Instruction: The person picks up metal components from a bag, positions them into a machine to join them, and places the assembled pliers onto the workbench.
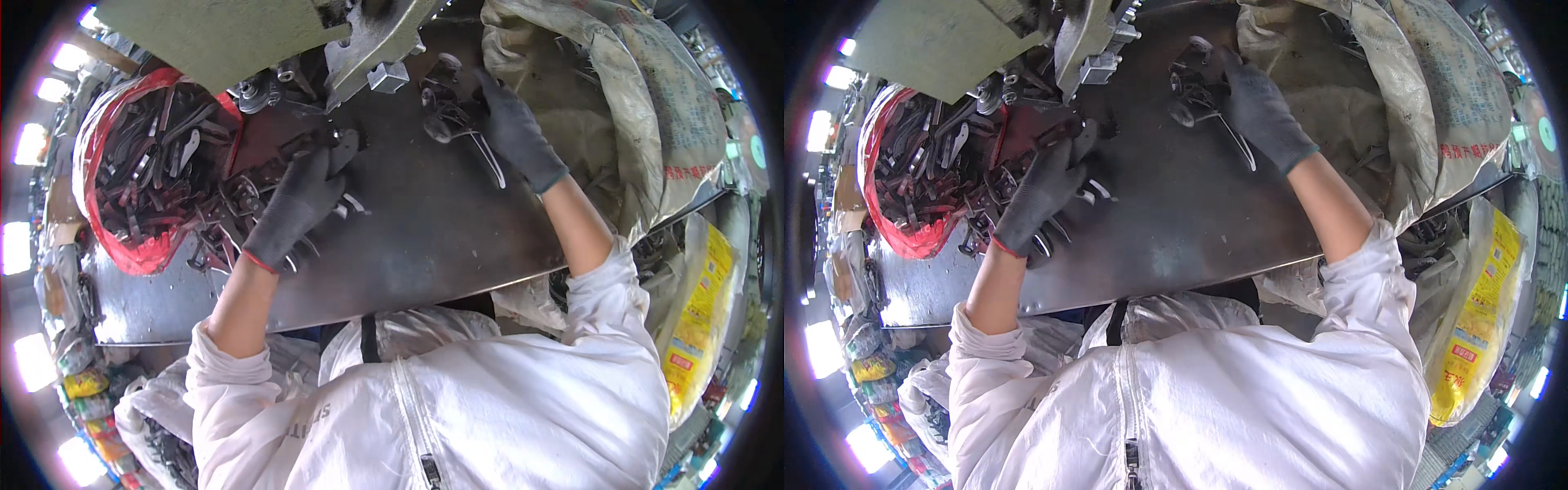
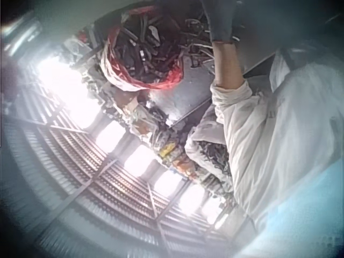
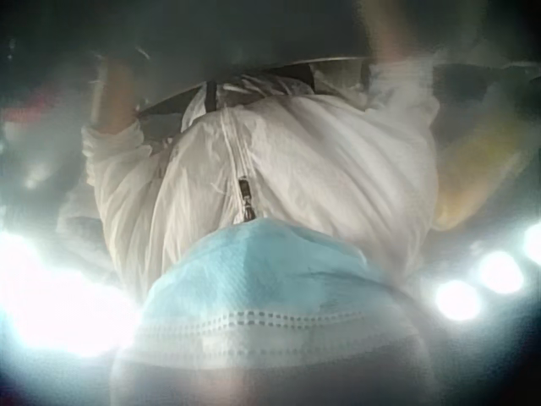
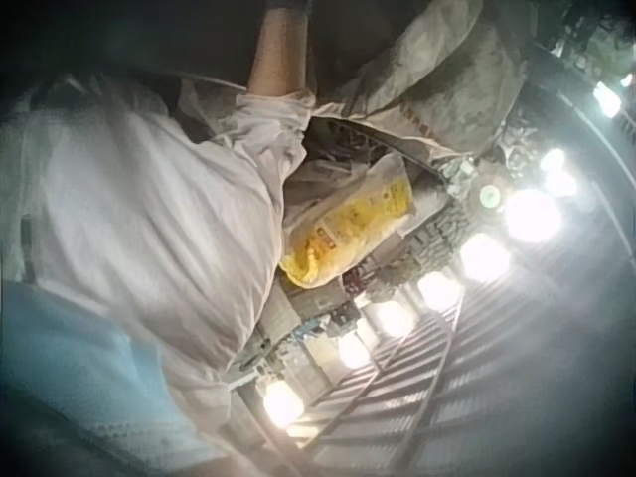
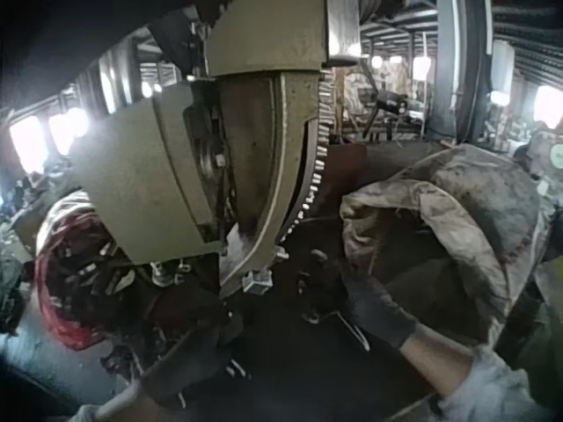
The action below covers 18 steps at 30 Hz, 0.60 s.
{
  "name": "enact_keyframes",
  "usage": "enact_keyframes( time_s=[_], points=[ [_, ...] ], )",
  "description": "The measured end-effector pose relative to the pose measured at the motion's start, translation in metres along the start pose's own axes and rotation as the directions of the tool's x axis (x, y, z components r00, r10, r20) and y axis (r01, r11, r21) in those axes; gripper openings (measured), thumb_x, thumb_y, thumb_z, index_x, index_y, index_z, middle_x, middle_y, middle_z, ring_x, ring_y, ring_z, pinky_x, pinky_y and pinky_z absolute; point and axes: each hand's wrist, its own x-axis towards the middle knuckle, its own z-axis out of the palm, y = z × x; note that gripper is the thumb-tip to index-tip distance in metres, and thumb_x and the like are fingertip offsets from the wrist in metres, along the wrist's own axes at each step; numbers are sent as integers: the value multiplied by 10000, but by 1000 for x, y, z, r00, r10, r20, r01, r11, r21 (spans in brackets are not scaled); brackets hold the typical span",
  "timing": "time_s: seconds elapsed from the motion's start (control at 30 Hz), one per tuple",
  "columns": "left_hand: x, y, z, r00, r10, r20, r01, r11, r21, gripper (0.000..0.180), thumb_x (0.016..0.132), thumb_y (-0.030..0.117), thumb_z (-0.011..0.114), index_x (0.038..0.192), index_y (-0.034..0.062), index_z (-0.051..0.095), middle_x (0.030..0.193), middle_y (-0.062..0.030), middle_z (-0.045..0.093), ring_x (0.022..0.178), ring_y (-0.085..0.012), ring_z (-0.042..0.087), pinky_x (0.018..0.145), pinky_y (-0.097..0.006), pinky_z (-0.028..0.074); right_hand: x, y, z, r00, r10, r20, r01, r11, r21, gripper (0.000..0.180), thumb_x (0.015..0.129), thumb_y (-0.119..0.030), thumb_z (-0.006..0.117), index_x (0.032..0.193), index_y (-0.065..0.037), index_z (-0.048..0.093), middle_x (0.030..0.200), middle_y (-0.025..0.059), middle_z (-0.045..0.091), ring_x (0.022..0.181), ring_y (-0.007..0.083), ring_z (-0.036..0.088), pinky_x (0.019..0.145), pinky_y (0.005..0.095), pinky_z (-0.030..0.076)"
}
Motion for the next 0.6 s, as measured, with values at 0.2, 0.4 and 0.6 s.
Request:
enact_keyframes(
  time_s=[0.2,0.4,0.6],
  points=[
    [-29,-54,-5,986,-111,-126,100,991,-89,318,942,146,637,1164,-81,611,1039,-269,711,961,-418,697,837,-472,523,29,16,21,933,-285,-222,284,958,-35,533,965,-119,653,1476,-134,504,1233,251,673,1002,428,692,875,504,544],
    [-24,-11,-25,872,-451,192,373,355,-857,432,1073,354,569,1316,1,627,1120,-99,693,911,-145,664,858,-290,517,13,-80,-7,932,248,264,-345,386,856,229,1023,-161,665,1209,-28,667,958,104,733,832,195,723,709,300,584],
    [-12,-26,-17,953,-266,142,263,501,-825,467,1081,346,533,1374,-12,590,1159,-131,706,932,-184,690,829,-317,576,-7,-153,17,927,0,376,-375,68,924,311,998,-203,698,1221,13,688,987,79,734,796,117,681,678,258,552]
  ],
)
